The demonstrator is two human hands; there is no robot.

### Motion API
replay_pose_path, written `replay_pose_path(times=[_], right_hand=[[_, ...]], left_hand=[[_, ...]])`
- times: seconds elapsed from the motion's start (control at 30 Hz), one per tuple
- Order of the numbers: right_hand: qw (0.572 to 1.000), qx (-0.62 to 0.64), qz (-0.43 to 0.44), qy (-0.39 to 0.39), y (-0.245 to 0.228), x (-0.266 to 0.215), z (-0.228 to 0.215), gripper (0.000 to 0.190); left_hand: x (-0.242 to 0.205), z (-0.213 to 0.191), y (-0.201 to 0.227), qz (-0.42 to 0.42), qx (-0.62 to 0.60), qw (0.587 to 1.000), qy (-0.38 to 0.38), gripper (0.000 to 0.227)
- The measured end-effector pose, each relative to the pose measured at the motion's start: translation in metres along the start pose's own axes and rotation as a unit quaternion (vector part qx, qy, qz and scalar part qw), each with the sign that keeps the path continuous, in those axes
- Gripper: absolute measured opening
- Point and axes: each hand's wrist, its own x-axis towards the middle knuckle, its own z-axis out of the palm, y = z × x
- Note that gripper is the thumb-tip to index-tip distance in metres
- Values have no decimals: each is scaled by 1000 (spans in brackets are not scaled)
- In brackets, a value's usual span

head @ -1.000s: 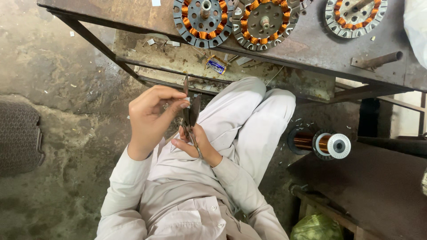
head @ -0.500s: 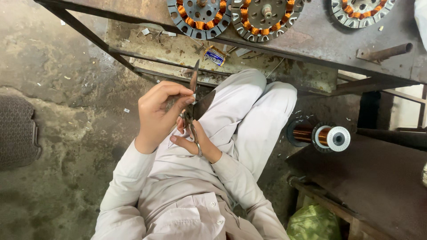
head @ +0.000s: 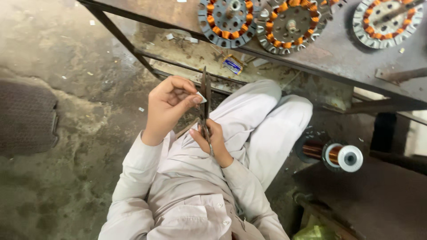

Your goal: The person cuts small white insulating strips with scissors and places them into slots on circular motor stator components. The person repeats this process for several stators on a metal workbench.

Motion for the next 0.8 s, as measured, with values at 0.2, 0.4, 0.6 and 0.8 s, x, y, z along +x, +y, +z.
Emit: replay_pose_path(times=[0.2,0.4,0.6,0.8], right_hand=[[998,23,27,-53,-6,2,-1,29],[993,45,64,-89,-10,2,-2,24],[993,43,66,-90,-11,4,-2,23],[990,73,83,-88,-11,2,-4,21]], left_hand=[[-1,-12,23,21,29,999,-12,27],[6,-15,34,80,148,985,28,15],[10,-13,37,91,292,951,40,18],[12,-17,28,111,225,966,64,16]])
